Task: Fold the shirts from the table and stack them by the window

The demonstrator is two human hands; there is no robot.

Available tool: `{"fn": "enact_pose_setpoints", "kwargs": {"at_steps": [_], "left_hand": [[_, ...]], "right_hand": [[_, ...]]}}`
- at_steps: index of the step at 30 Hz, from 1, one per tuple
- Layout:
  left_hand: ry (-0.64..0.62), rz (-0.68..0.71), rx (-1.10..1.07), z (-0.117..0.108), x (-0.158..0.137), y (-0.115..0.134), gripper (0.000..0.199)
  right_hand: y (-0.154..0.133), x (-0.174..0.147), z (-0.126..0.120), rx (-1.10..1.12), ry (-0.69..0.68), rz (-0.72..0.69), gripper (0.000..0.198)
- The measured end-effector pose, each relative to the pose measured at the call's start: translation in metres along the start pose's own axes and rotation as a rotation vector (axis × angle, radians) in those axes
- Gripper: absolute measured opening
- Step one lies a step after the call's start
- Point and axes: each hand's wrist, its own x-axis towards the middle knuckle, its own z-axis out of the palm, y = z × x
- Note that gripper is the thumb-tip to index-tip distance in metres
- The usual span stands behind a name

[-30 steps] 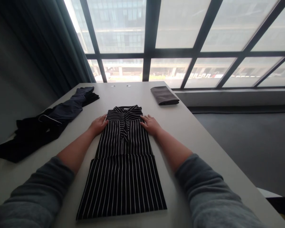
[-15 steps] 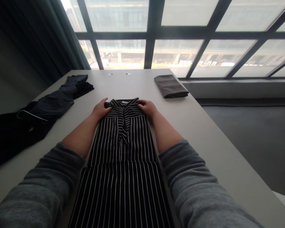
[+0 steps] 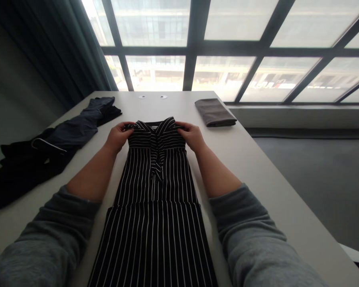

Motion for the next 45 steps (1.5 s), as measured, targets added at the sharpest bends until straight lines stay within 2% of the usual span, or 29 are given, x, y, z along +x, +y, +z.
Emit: {"fn": "enact_pose_setpoints", "kwargs": {"at_steps": [4,7,9,12,13,15,19,21,24,26,30,34,36,38,40,42,43,45], "left_hand": [[-0.009,0.152,0.137,-0.012,-0.036,0.027,0.042],[-0.062,0.251,0.263,-0.031,-0.074,0.033,0.032],[-0.165,0.271,0.332,-0.046,-0.101,0.031,0.033],[-0.427,0.23,0.464,-0.066,-0.136,0.024,0.042],[-0.496,0.211,0.515,-0.069,-0.144,0.022,0.045],[-0.536,0.202,0.602,-0.07,-0.155,0.02,0.05],[-0.416,0.304,0.681,-0.052,-0.159,0.024,0.057],[-0.44,0.361,0.72,-0.042,-0.158,0.027,0.047],[-0.576,0.412,0.755,-0.034,-0.159,0.03,0.026],[-0.62,0.413,0.739,-0.033,-0.16,0.032,0.023],[-0.592,0.391,0.69,-0.039,-0.164,0.039,0.022],[-0.71,0.343,0.652,-0.042,-0.168,0.049,0.027],[-0.691,0.294,0.663,-0.038,-0.166,0.054,0.034],[-0.578,0.264,0.702,-0.029,-0.16,0.059,0.041],[-0.471,0.282,0.765,-0.013,-0.152,0.061,0.044],[-0.434,0.321,0.856,0.009,-0.146,0.06,0.044],[-0.435,0.327,0.915,0.02,-0.144,0.058,0.044],[-0.445,0.275,1.043,0.041,-0.146,0.05,0.05]], "right_hand": [[-0.022,-0.03,-0.006,-0.048,-0.01,-0.071,0.048],[-0.036,-0.067,-0.017,-0.174,-0.093,-0.174,0.032],[-0.041,-0.094,-0.025,-0.315,-0.233,-0.257,0.02],[-0.041,-0.129,-0.038,-0.528,-0.508,-0.331,0.014],[-0.04,-0.137,-0.041,-0.586,-0.565,-0.333,0.016],[-0.037,-0.148,-0.044,-0.686,-0.569,-0.317,0.02],[-0.036,-0.153,-0.034,-0.804,-0.417,-0.305,0.055],[-0.038,-0.151,-0.024,-0.858,-0.422,-0.328,0.065],[-0.038,-0.151,-0.011,-0.935,-0.496,-0.349,0.05],[-0.038,-0.151,-0.008,-0.951,-0.517,-0.353,0.043],[-0.042,-0.155,-0.012,-0.964,-0.547,-0.384,0.049],[-0.048,-0.162,-0.019,-1.008,-0.659,-0.441,0.058],[-0.051,-0.161,-0.02,-0.996,-0.666,-0.481,0.059],[-0.053,-0.154,-0.018,-0.965,-0.584,-0.498,0.056],[-0.054,-0.142,-0.009,-0.945,-0.432,-0.431,0.052],[-0.053,-0.129,0.005,-0.954,-0.307,-0.286,0.05],[-0.051,-0.124,0.013,-0.97,-0.286,-0.213,0.051],[-0.043,-0.119,0.03,-1.023,-0.33,-0.096,0.059]]}}
